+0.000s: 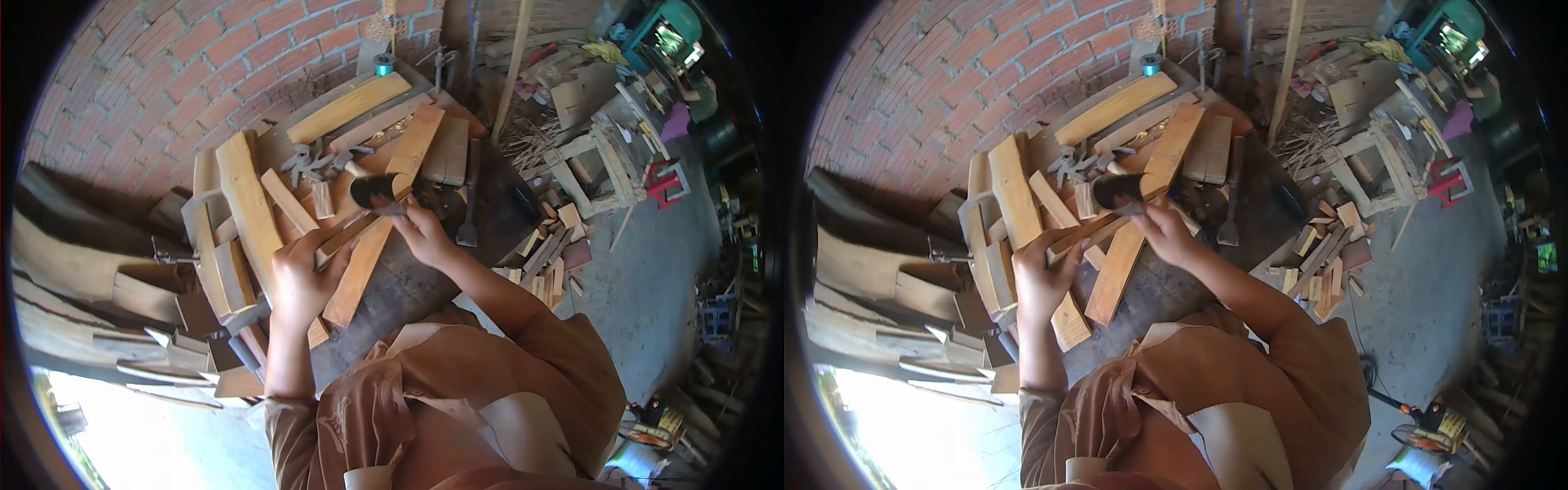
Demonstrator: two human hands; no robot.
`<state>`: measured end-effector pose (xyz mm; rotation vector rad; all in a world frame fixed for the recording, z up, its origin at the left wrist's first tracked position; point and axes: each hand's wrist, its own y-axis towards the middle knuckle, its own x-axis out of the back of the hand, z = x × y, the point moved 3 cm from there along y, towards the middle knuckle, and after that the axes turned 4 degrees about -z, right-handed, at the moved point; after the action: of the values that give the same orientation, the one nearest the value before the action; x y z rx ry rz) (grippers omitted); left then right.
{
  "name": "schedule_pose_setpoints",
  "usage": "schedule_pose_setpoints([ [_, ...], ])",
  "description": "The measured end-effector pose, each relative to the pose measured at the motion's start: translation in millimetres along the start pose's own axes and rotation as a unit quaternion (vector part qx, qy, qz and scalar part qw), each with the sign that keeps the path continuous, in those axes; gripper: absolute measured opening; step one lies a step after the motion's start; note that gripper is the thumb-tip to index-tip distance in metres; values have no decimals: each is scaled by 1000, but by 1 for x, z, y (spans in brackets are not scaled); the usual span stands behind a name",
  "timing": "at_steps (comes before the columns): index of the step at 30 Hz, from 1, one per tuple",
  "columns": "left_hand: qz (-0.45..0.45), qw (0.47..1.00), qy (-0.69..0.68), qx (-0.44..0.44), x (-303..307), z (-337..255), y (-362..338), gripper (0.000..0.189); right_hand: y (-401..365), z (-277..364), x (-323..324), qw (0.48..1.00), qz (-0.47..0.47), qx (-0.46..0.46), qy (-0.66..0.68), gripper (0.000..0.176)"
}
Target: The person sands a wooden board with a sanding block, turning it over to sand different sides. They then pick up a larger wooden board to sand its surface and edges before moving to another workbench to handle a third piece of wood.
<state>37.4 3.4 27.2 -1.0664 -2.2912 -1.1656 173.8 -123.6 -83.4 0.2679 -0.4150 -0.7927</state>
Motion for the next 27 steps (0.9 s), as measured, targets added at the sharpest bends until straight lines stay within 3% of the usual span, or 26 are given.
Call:
schedule_pose_setpoints([
  [2, -7, 1000, 12, 12, 0, 0, 1, 21, 3, -71, 15, 989, -42, -115, -86, 23],
  [3, -6, 1000, 6, 3, 0, -4, 3, 21, 12, -74, 21, 990, -76, -99, -61, 28],
  [6, 18, 999, 21, 36, -4, -6, 9, 21, 15, -57, 18, 988, -25, -124, -92, 28],
  [9, 20, 999, 24, 43, -5, -14, 20, 21, 12, 17, 2, 998, -48, 24, 39, 24],
  [13, 6, 1000, -6, 0, -7, -12, 22, 21, 9, 4, 5, 995, -49, 74, 49, 23],
  [15, 7, 999, 33, 16, -5, -12, 20, 20, 8, -52, 15, 990, -52, -131, 8, 25],
  [17, 5, 999, 25, 25, -4, -11, 16, 19, 14, -100, 28, 981, -44, -159, -100, 27],
  [19, -3, 999, 23, 34, -5, -11, 18, 19, 26, -58, 27, 983, -15, -153, -104, 26],
  [21, -31, 998, 15, 43, -5, -12, 16, 19, 27, 19, 13, 996, 38, -79, 10, 23],
  [23, -22, 998, 18, 48, -6, -12, 16, 19, 19, 62, 6, 999, 25, 40, 28, 21],
  [25, -8, 998, 27, 54, -4, -15, 18, 20, 14, 46, -2, 997, 24, 40, 58, 21],
  [27, -10, 997, 32, 63, -1, -7, 13, 20, 10, -23, -5, 996, -89, 13, 2, 25],
])
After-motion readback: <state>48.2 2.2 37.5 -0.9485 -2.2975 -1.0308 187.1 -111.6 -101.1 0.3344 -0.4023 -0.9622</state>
